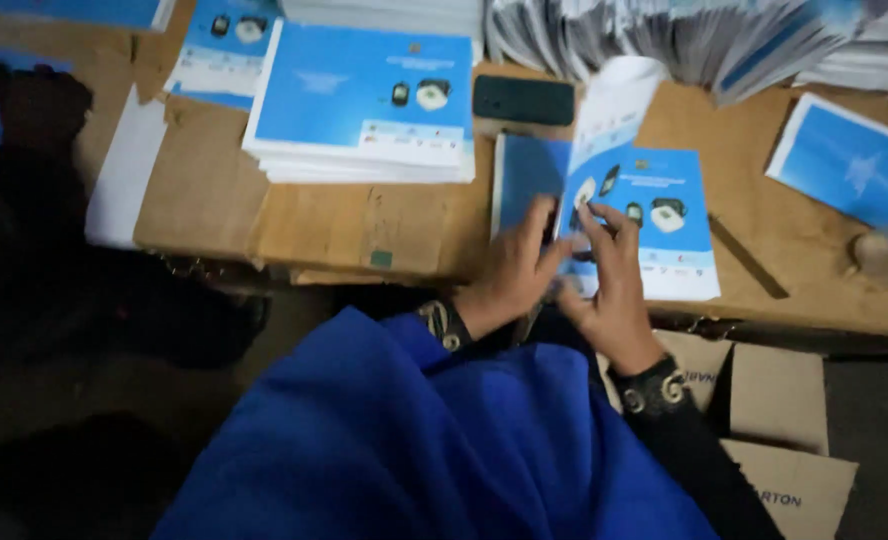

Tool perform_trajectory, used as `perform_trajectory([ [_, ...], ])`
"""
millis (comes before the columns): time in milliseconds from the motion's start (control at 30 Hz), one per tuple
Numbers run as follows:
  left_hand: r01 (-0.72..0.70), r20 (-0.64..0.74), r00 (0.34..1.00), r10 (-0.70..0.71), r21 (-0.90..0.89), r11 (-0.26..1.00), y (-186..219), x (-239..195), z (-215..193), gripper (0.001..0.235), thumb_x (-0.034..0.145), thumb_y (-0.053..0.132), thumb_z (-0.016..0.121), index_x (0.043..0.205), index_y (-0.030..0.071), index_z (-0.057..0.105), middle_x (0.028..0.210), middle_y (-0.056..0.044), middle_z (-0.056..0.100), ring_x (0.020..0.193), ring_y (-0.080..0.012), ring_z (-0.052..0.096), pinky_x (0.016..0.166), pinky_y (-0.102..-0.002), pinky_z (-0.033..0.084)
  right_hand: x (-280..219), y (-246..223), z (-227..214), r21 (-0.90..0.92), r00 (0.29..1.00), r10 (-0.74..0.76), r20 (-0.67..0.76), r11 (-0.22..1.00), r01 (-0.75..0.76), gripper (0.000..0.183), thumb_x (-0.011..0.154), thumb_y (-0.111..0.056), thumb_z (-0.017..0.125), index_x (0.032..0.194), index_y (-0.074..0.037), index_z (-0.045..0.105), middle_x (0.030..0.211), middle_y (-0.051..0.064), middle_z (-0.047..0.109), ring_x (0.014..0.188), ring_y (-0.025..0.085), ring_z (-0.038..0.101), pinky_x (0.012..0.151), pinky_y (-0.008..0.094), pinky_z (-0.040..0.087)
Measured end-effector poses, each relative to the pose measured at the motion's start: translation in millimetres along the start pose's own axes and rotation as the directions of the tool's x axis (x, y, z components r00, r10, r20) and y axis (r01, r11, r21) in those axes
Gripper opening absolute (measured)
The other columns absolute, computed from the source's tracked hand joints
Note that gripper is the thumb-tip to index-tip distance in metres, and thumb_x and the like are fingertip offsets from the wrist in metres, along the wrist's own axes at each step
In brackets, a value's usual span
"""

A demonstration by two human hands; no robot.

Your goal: Manually folding printed sheets and using a wooden block to crease the edges to create booklets.

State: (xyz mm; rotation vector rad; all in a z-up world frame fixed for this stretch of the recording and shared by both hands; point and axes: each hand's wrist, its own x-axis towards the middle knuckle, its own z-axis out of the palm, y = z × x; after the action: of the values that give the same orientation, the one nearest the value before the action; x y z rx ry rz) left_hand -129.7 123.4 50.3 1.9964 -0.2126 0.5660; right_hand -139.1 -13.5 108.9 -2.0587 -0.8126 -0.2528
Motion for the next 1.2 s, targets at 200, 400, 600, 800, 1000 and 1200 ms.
perform_trajectory([
  [200, 0.238, 0.132, 0.970, -0.202, -0.653, 0.718, -40.2, 23.1, -12.9, 0.038, 0.090, 0.025, 0.068, 0.118, 0.005, 0.054, 0.081, -0.007, 0.067, 0.072, -0.0150, 0.066, 0.054, -0.031, 0.054, 2.1, 18.0, -57.8, -0.365, 0.968, -0.240, 0.078, 0.896, 0.252, 0.065, 0.066, 0.014, 0.054, 0.123, -0.013, 0.069, 0.126, 0.019, 0.058, 0.108, 0.043, 0.055, 0.098, 0.056, 0.044],
  [400, 0.882, 0.733, 0.469, -0.492, -0.421, 0.213, -1.4, 39.6, -54.4, 0.067, 0.079, 0.017, 0.066, 0.139, -0.005, 0.045, 0.128, -0.021, 0.061, 0.101, -0.0279, 0.066, 0.080, -0.034, 0.055, 26.0, 0.1, -76.3, -0.329, 0.944, -0.278, 0.177, 0.887, 0.323, 0.051, 0.102, -0.043, 0.032, 0.106, -0.007, 0.068, 0.113, 0.015, 0.071, 0.118, 0.037, 0.066, 0.124, 0.063, 0.003],
  [600, -0.003, -0.030, 0.999, -0.012, -0.475, 0.880, 19.5, 50.7, -103.4, 0.034, 0.103, 0.036, 0.050, 0.127, 0.012, 0.052, 0.129, -0.007, 0.057, 0.124, -0.0224, 0.056, 0.111, -0.040, 0.045, 7.5, 11.0, -86.9, -0.552, 0.975, -0.219, 0.046, 0.807, 0.208, 0.027, 0.094, -0.012, 0.082, 0.115, 0.000, 0.069, 0.104, 0.016, 0.068, 0.096, 0.038, 0.060, 0.120, 0.053, 0.030],
  [800, -0.497, 0.159, 0.843, 0.514, -0.140, 0.857, 61.1, 43.9, -105.7, 0.051, 0.085, 0.019, 0.089, 0.123, 0.014, 0.054, 0.134, -0.009, 0.052, 0.128, -0.0346, 0.055, 0.112, -0.052, 0.049, 4.6, -16.2, -82.7, -0.693, 0.975, -0.220, 0.033, 0.698, 0.181, 0.023, 0.100, -0.026, 0.078, 0.110, -0.005, 0.073, 0.100, 0.011, 0.072, 0.094, 0.030, 0.062, 0.103, 0.041, 0.036],
  [1000, -0.479, 0.124, 0.856, 0.503, -0.179, 0.859, 65.6, 40.0, -105.8, 0.038, 0.089, 0.014, 0.080, 0.118, 0.011, 0.056, 0.117, -0.007, 0.061, 0.108, -0.0275, 0.062, 0.096, -0.040, 0.055, -4.3, -23.0, -84.9, -0.686, 0.967, -0.252, 0.026, 0.699, 0.201, 0.028, 0.100, -0.023, 0.086, 0.112, 0.000, 0.074, 0.103, 0.013, 0.073, 0.096, 0.031, 0.065, 0.106, 0.044, 0.036],
  [1200, -0.475, 0.024, 0.875, 0.483, -0.146, 0.868, 69.9, 34.5, -100.5, 0.021, 0.089, 0.017, 0.075, 0.105, 0.014, 0.063, 0.104, -0.003, 0.067, 0.094, -0.0234, 0.067, 0.082, -0.036, 0.054, -7.0, -26.7, -79.1, -0.641, 0.969, -0.247, -0.015, 0.746, 0.180, 0.021, 0.099, -0.018, 0.086, 0.109, -0.002, 0.076, 0.103, 0.012, 0.072, 0.098, 0.032, 0.063, 0.101, 0.044, 0.035],
])
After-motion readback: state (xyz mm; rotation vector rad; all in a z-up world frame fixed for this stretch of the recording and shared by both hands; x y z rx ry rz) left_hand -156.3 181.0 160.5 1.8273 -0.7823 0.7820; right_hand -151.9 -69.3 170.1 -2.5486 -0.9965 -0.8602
